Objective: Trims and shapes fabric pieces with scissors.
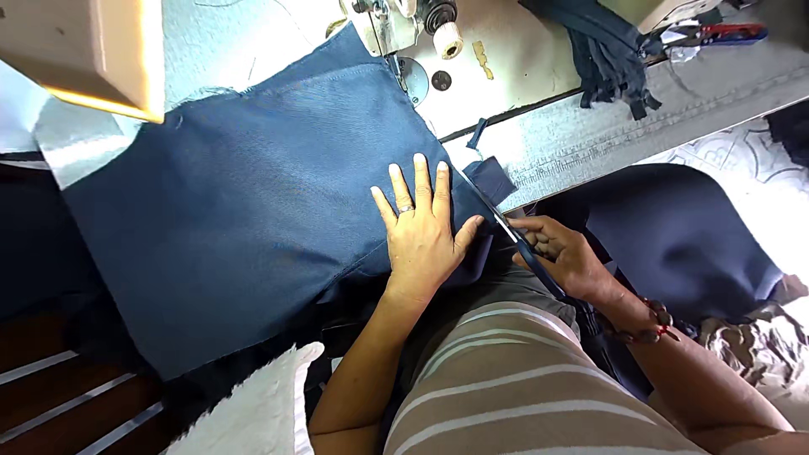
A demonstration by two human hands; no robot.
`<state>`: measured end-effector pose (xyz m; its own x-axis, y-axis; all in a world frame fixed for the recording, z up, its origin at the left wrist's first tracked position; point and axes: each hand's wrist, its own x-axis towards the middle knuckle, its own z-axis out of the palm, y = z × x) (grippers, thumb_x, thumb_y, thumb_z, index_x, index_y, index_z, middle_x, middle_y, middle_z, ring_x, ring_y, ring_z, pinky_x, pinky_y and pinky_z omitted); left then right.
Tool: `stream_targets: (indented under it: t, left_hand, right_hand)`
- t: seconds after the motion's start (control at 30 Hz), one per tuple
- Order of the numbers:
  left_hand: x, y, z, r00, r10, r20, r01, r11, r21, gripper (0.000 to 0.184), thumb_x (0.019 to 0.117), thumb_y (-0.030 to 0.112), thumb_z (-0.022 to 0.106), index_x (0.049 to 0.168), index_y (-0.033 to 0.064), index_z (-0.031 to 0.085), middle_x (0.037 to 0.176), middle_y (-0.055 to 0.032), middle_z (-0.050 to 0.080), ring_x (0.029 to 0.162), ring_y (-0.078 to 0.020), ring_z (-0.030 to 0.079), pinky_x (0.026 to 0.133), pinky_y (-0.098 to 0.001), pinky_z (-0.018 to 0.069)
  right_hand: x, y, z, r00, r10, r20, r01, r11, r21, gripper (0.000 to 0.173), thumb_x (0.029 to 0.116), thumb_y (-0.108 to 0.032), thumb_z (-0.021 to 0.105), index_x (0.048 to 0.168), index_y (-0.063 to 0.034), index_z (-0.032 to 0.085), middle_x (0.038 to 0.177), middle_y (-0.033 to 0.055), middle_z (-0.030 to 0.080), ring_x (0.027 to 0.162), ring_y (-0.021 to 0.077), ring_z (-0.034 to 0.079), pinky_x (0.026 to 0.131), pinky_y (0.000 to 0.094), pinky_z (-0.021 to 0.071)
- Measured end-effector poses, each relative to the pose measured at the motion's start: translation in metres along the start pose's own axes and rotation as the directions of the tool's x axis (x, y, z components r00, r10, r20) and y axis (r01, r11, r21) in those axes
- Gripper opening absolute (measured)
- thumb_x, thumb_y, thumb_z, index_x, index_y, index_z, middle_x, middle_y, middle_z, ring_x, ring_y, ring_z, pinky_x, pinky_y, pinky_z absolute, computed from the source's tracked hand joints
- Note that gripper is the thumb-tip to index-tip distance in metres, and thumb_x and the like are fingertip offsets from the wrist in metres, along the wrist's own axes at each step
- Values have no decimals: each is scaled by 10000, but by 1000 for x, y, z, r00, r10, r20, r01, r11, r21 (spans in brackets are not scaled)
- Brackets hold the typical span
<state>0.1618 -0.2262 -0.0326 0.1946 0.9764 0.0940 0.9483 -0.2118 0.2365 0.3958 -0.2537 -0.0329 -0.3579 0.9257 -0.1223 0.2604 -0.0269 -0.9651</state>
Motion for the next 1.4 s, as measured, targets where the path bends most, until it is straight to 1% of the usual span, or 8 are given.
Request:
stream_targets:
  t: [0.17, 0.27, 0.43, 0.53, 0.67, 0.87, 1.13, 1.4]
  left_hand:
    - [0, 0, 0, 1000, -1, 1, 1, 1000, 2, 837, 1013, 650, 365, 1599, 54, 340, 1670, -213, 266, 1541, -462, 218, 1164, -757, 95]
    - [1, -2, -1, 1000, 2, 13, -2, 1000, -10, 758, 1048, 581, 335, 1605, 66, 332, 1678, -206, 247, 1545, -462, 206, 1167, -755, 97]
    - [5, -6, -4, 1000, 17, 17, -16, 997, -72, 638, 1069, 448, 368, 1588, 77, 379, 1682, -190, 248, 1553, -449, 193, 1160, -767, 94]
    - [5, -12, -5, 985, 101, -136, -136, 951, -277, 416, 1022, 335, 596, 1345, 82, 660, 1550, -173, 493, 1487, -456, 352, 1155, -760, 157]
    - [5, -17, -1, 949, 146, -280, -256, 876, -409, 130, 939, 95, 640, 977, 71, 762, 1206, -130, 730, 1301, -377, 584, 1129, -619, 331]
    - [4, -18, -2, 956, 137, -259, -244, 860, -448, 164, 930, 102, 615, 978, 62, 767, 1221, -127, 731, 1322, -381, 570, 1142, -620, 306]
    - [4, -20, -2, 957, 124, -262, -244, 833, -496, 186, 931, 120, 601, 961, 76, 779, 1222, -106, 738, 1329, -367, 569, 1154, -612, 288]
    - [3, -18, -2, 960, 107, -259, -228, 837, -498, 183, 951, 161, 623, 986, 87, 788, 1231, -106, 735, 1328, -360, 573, 1150, -617, 294]
  right_hand:
    - [1, -8, 1, 996, 87, 3, -87, 994, 63, 464, 890, -102, 713, 1335, -26, 604, 726, -88, 613, 564, -40, 553, 536, 119, 495]
    - [1, -20, -4, 958, 286, 21, -276, 899, 339, 393, 940, -115, 638, 1327, -78, 576, 803, -59, 674, 566, 7, 600, 515, 158, 526]
    - [-15, -12, -13, 955, 270, -124, -205, 902, 380, 436, 964, -281, 644, 1367, -161, 529, 858, -46, 670, 620, 45, 639, 568, 196, 572]
    - [-33, 4, -24, 982, 176, 63, -187, 928, 323, 566, 925, -515, 645, 1389, -215, 523, 919, -106, 655, 737, 7, 622, 655, 169, 538]
    - [-48, 13, -25, 969, 211, 131, -242, 924, 296, 462, 920, -423, 661, 1309, -184, 595, 880, -148, 655, 722, -38, 606, 659, 138, 516]
    - [-46, 19, -17, 964, 229, 137, -266, 870, 416, 395, 931, -382, 683, 1263, -184, 601, 845, -129, 672, 658, -28, 614, 599, 131, 520]
    - [-3, 8, -8, 966, 160, 204, -215, 935, 282, 506, 907, -343, 665, 1353, -149, 527, 793, -114, 605, 638, -32, 576, 584, 122, 491]
    - [-15, -4, 11, 988, 150, 18, -151, 977, 153, 475, 921, -236, 679, 1324, -21, 549, 745, -135, 575, 602, -67, 541, 572, 113, 484]
